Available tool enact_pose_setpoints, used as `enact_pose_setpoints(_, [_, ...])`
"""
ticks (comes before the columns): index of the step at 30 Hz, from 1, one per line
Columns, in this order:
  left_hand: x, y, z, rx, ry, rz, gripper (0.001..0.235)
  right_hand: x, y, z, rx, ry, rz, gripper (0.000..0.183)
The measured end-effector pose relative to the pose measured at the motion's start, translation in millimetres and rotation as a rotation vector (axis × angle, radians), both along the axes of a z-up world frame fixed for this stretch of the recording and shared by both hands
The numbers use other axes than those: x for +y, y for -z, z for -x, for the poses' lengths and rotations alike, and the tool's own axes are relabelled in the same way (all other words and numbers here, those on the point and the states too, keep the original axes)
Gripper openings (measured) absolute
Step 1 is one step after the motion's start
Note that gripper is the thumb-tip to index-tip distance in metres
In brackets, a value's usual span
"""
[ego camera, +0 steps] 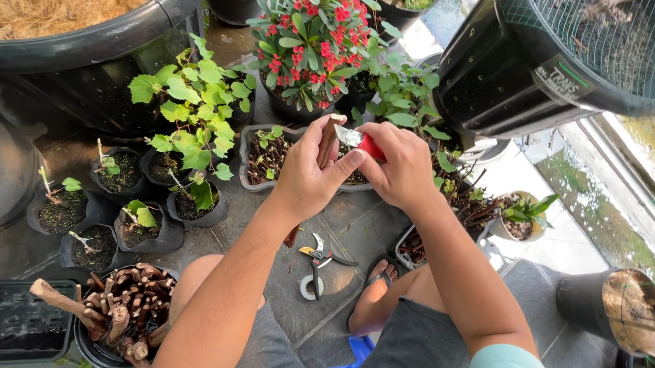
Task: The person prepares a plant cutting by wrapping the base with tape, cutting a notch into a thicker branch using shears, and inserting the cutting into the notch.
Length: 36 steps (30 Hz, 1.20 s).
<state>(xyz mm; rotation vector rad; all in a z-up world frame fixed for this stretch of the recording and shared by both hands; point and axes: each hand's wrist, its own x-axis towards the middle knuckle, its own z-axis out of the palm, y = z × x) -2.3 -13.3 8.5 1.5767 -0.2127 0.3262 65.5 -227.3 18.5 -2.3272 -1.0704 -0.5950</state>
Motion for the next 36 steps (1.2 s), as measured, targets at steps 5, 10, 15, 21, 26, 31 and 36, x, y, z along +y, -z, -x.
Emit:
enact_pose_setpoints(5, [-4.0,0.9,-0.1,0.011,0.047,-0.027,0.073,-9.4,-4.5,2.8,-0.015,-0.038,0.008,0.054])
enact_pose_setpoints(10, [-8.6,2.1,3.0,0.018,0.089,-0.03,0.069,-14.0,-7.7,10.0,-0.004,-0.027,0.003,0.05])
enact_pose_setpoints(15, [-12.9,-1.3,6.6,0.034,0.078,-0.059,0.066,-13.2,-14.0,15.5,-0.012,-0.026,0.009,0.045])
enact_pose_setpoints(21, [-10.6,-8.7,11.4,0.023,0.07,-0.07,0.059,-13.7,-20.0,18.0,-0.001,-0.015,0.021,0.042])
enact_pose_setpoints(26, [-9.6,-10.1,12.8,0.032,0.095,-0.053,0.058,-10.6,-26.2,21.9,0.01,-0.006,0.019,0.042])
enact_pose_setpoints(31, [-9.4,-12.5,13.9,0.014,0.091,-0.066,0.056,-10.4,-25.5,22.1,0.022,-0.009,0.02,0.042])
enact_pose_setpoints(36, [-9.1,-9.4,15.1,0.018,0.095,-0.066,0.053,-8.7,-27.5,23.4,0.027,-0.023,0.021,0.042])
